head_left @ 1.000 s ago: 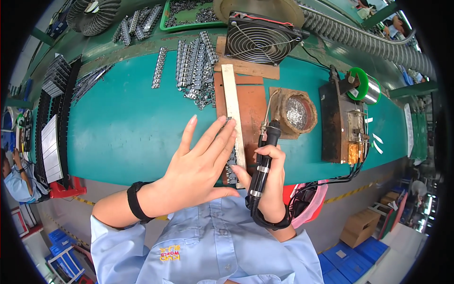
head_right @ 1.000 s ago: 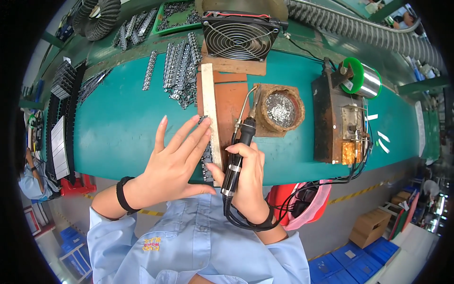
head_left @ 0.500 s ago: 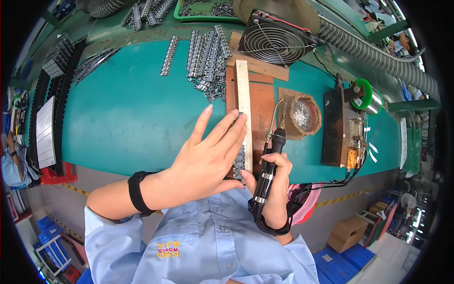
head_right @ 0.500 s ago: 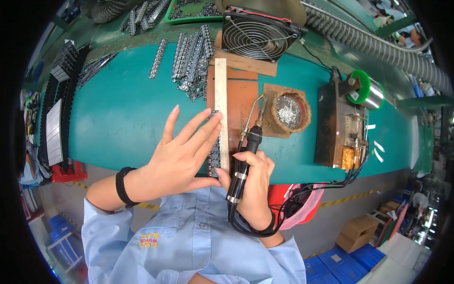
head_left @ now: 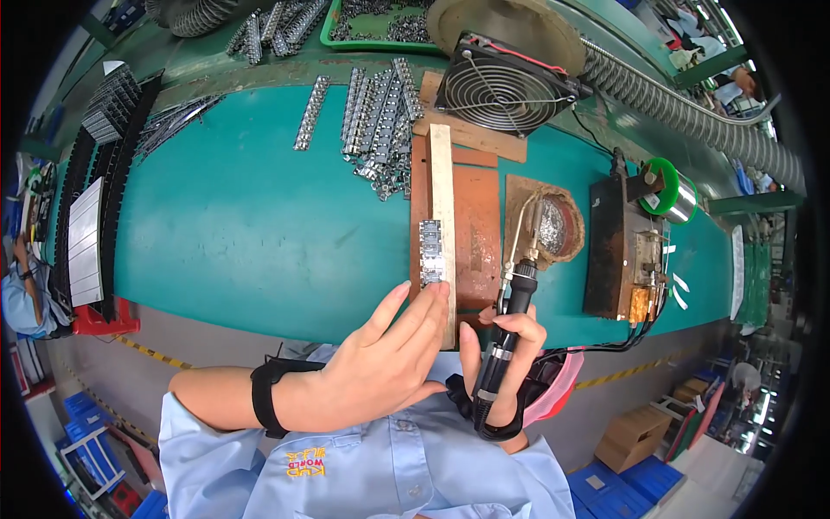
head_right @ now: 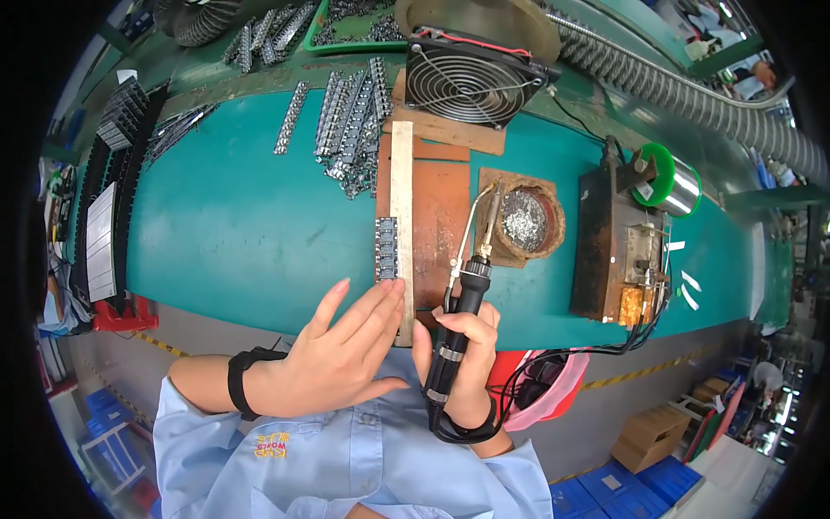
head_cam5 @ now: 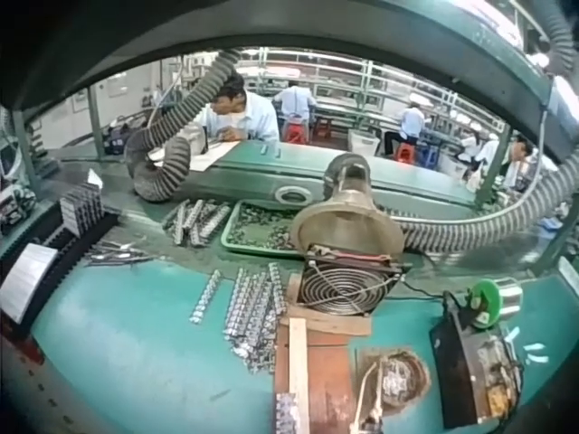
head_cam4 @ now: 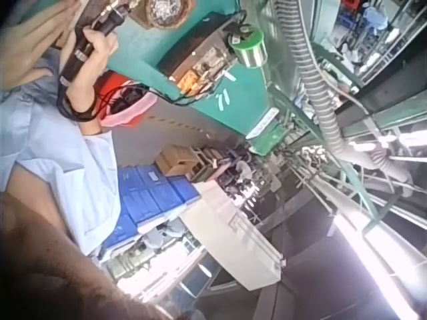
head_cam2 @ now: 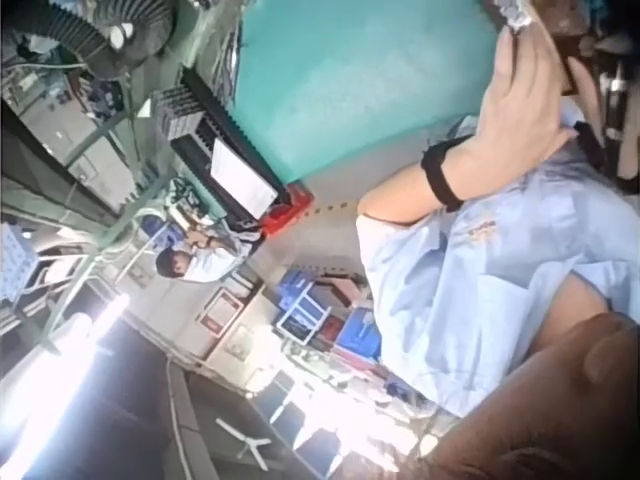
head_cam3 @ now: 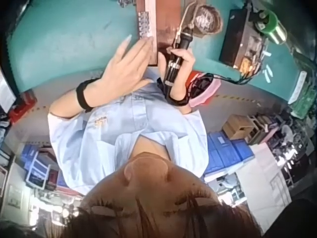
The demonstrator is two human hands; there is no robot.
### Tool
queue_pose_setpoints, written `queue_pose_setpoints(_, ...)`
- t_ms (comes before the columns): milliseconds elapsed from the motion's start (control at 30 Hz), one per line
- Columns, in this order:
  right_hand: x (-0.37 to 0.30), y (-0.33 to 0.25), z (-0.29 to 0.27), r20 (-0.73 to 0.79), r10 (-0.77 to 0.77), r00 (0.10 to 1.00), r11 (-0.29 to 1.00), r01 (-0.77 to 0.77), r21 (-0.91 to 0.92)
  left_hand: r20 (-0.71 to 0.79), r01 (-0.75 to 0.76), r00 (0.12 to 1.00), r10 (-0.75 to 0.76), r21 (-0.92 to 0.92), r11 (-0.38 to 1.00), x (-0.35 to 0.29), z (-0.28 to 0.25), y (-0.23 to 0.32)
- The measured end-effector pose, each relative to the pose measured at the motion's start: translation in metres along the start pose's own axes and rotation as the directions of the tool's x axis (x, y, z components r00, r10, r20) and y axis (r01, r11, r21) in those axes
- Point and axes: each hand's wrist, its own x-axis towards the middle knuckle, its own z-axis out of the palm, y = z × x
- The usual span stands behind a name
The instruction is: The person picks up small metal components and places them onto a circuit board before using a soldering iron to secure them. This process is repeated for several components along the board.
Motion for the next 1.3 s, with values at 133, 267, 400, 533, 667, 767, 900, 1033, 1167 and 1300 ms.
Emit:
queue_pose_setpoints(133, -0.001, 0.006, -0.001, -0.068, -0.023, 0.997, 0.998, 0.027, 0.056, 0.027, 0.021, 0.999, -0.017, -0.171, 0.985, 0.001, -0.008, -0.006)
queue_pose_setpoints(267, -0.001, 0.008, -0.005, -0.134, 0.016, 0.991, 0.995, -0.002, 0.104, -0.095, -0.029, 0.995, -0.014, -0.446, 0.895, 0.0, -0.013, -0.027)
queue_pose_setpoints(400, -0.001, 0.011, -0.01, -0.192, 0.092, 0.977, 0.987, -0.064, 0.147, -0.046, 0.176, 0.967, -0.249, -0.586, 0.791, 0.011, -0.017, -0.072)
queue_pose_setpoints(533, 0.002, 0.026, -0.005, -0.285, 0.127, 0.95, 0.985, -0.088, 0.147, -0.102, 0.197, 0.963, -0.248, -0.359, 0.912, 0.035, 0.005, -0.105)
queue_pose_setpoints(667, 0.002, 0.033, -0.001, -0.345, 0.127, 0.93, 0.989, -0.093, 0.115, -0.021, 0.284, 0.956, -0.293, -0.2, 0.938, 0.059, 0.017, -0.106)
queue_pose_setpoints(767, -0.001, 0.036, -0.002, -0.35, 0.165, 0.922, 0.98, -0.114, 0.162, 0.006, 0.311, 0.95, -0.312, -0.112, 0.944, 0.066, 0.022, -0.106)
queue_pose_setpoints(900, -0.002, 0.038, -0.006, -0.257, 0.162, 0.953, 0.982, -0.131, 0.134, 0.012, 0.266, 0.962, -0.272, -0.256, 0.929, 0.06, 0.021, -0.108)
queue_pose_setpoints(1033, 0.002, 0.034, -0.007, -0.241, 0.187, 0.952, 0.976, -0.154, 0.152, 0.119, 0.238, 0.97, -0.21, -0.608, 0.758, 0.049, 0.005, -0.114)
queue_pose_setpoints(1167, 0.003, 0.036, -0.009, -0.23, 0.187, 0.955, 0.976, -0.154, 0.154, 0.226, 0.312, 0.949, -0.221, -0.769, 0.558, 0.048, -0.002, -0.125)
queue_pose_setpoints(1300, 0.004, 0.035, -0.007, -0.231, 0.159, 0.96, 0.985, -0.139, 0.101, 0.173, 0.305, 0.95, -0.258, -0.68, 0.667, 0.045, 0.001, -0.129)
